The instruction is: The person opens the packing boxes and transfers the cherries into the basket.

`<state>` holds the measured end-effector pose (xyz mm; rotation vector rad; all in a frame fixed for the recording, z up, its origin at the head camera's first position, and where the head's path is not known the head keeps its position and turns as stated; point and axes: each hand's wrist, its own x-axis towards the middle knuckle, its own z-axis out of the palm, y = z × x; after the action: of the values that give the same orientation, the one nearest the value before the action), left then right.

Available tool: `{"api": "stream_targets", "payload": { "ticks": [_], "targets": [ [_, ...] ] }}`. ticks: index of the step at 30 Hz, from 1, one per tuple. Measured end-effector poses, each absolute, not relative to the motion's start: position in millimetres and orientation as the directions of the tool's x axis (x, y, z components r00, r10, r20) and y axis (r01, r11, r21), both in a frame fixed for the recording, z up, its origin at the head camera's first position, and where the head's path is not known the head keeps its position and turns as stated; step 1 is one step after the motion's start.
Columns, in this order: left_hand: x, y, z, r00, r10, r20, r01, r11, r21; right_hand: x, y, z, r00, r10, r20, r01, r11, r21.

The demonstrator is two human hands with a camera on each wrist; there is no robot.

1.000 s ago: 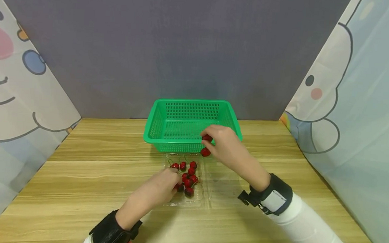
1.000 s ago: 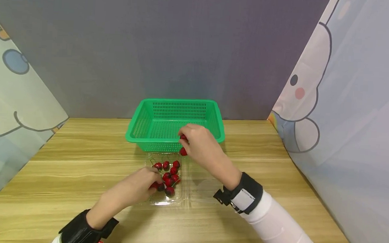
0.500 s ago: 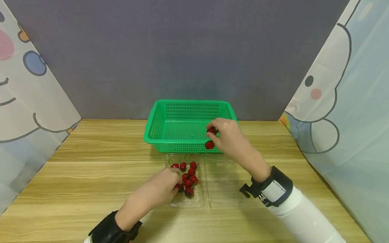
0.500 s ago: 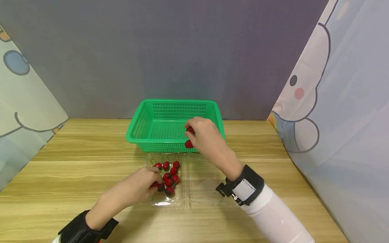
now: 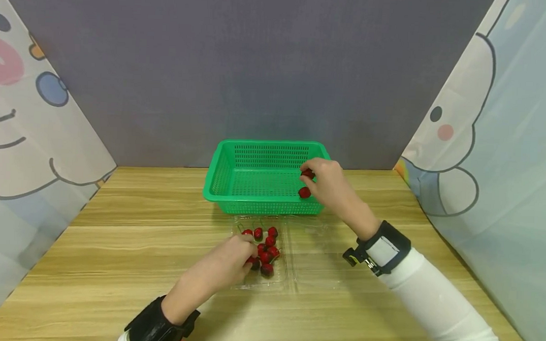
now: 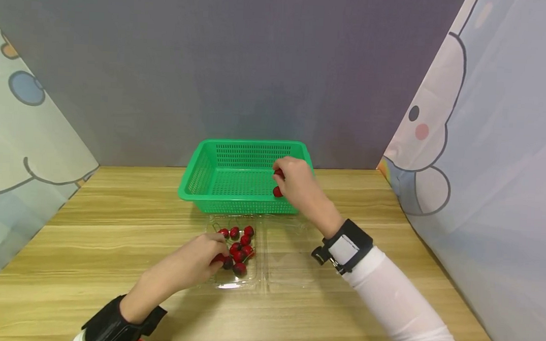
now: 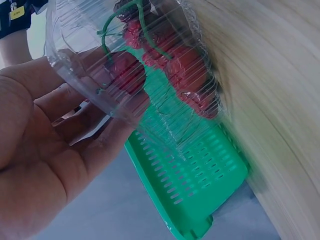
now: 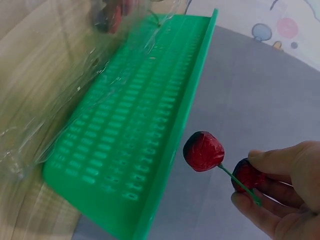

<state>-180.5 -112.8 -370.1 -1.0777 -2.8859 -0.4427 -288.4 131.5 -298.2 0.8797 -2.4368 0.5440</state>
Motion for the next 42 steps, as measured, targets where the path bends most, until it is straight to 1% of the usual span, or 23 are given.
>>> {"api": "stream_targets", "payload": {
  "ticks": [8, 18, 27, 33, 42],
  "targets": [
    [-180, -113, -370, -0.746, 0.647, 0.158, 0.664, 0.705, 0.250, -307, 142, -308, -0.674, -0.459, 0.579, -0.664, 0.719, -0.203],
    [-177, -116, -366, -0.751, 0.626, 0.211, 0.660, 0.709, 0.247, -315, 148, -312, -0.734, -0.432, 0.524, -0.614, 0.752, -0.240],
    [-176, -117, -363, -0.724, 0.640, 0.259, 0.689, 0.689, 0.223, -318, 152, -315, -0.786, -0.408, 0.464, -0.557, 0.793, -0.246],
    [-176, -117, -362, -0.723, 0.638, 0.264, 0.689, 0.693, 0.214, -319, 153, -316, -0.798, -0.410, 0.442, -0.542, 0.809, -0.228],
    [-176, -118, -361, -0.745, 0.624, 0.237, 0.667, 0.707, 0.237, -320, 153, -317, -0.805, -0.416, 0.423, -0.538, 0.813, -0.224]
  ]
}}
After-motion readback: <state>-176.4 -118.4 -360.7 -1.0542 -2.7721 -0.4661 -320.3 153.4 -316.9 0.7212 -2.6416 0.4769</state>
